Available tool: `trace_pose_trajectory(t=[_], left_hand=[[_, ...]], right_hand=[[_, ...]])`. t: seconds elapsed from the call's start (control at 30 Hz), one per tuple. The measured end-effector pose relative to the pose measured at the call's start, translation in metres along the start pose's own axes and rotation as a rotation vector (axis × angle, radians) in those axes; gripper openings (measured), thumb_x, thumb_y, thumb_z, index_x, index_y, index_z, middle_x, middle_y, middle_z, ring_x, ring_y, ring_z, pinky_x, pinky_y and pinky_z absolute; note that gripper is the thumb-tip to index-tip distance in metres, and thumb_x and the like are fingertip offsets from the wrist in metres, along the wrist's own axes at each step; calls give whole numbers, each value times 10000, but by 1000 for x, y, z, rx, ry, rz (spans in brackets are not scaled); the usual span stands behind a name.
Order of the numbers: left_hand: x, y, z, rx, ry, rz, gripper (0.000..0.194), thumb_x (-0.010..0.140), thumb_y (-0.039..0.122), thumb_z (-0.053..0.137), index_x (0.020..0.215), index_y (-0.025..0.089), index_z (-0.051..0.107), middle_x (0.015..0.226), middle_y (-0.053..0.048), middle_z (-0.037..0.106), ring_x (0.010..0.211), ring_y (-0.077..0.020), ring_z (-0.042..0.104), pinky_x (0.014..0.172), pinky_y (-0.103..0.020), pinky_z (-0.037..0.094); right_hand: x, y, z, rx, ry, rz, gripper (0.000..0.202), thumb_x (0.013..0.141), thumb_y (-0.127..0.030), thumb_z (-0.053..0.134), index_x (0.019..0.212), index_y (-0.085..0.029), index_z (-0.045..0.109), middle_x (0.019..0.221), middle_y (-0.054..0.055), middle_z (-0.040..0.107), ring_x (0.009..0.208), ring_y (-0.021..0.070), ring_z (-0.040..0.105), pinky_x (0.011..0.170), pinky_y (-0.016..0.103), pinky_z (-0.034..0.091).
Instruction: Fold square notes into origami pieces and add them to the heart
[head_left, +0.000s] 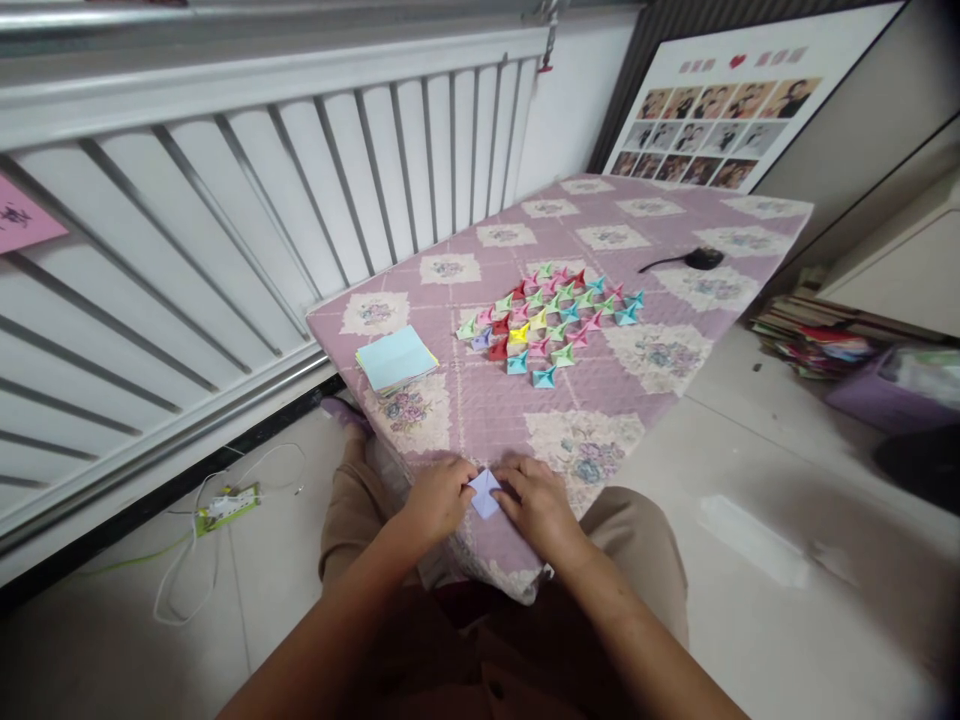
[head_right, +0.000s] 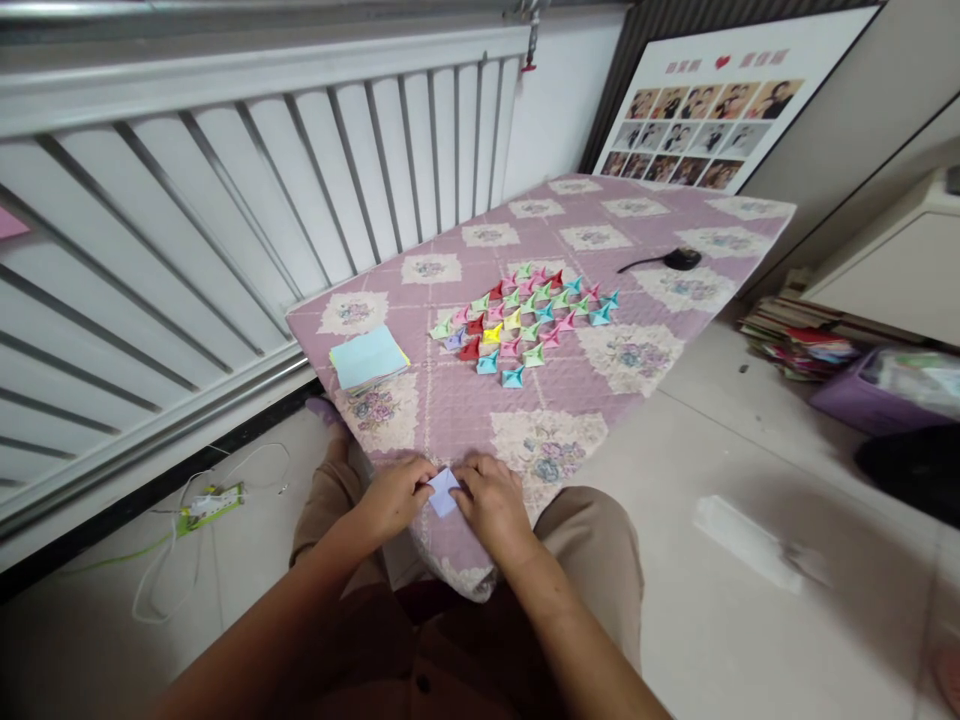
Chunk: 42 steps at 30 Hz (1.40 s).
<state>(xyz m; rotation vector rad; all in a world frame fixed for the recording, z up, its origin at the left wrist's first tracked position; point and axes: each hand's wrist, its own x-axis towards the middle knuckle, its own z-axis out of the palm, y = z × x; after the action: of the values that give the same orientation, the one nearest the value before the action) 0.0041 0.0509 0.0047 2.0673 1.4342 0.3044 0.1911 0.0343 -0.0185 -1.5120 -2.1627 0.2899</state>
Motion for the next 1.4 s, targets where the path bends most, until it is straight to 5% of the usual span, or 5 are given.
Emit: trace_pose_trajectory(t=[0.3, 0.67, 1.13, 1.4], left_hand=[[11, -10, -4, 45, -97, 45, 106, 819, 171, 529, 881, 200, 609, 895, -19, 581, 853, -168, 532, 759, -270, 392], [2, -13, 0, 305, -127, 177, 233, 942, 248, 390, 915, 193, 615, 940, -50, 568, 836, -179, 521, 731, -283, 404], [-17, -21, 10, 449, -57, 311, 267, 958, 206, 366, 994, 194, 630, 1021, -74, 599, 870, -206, 521, 765, -330, 430], [-27, -18, 9, 579, -25, 402, 343, 960, 228, 381, 1285, 253, 487, 1082, -87, 585, 854, -191, 526, 742, -314, 461]], right_hand=[[4, 7, -1, 69, -68, -51, 25, 825, -254, 631, 818, -231, 638, 970, 31, 623, 919, 197, 538, 782, 333, 355], [-7, 5, 6, -148, -45, -213, 230, 924, -265, 494, 761, -209, 646, 753, 46, 569, 763, 184, 491, 720, 328, 364], [-25, 7, -2, -143, -89, -310, 277, 935, -177, 433, 1108, -212, 647, 904, 61, 638, 850, 204, 532, 851, 382, 423], [-29, 11, 2, -124, -76, -290, 272, 931, -194, 449, 1121, -208, 643, 899, 67, 640, 872, 210, 543, 839, 381, 428]])
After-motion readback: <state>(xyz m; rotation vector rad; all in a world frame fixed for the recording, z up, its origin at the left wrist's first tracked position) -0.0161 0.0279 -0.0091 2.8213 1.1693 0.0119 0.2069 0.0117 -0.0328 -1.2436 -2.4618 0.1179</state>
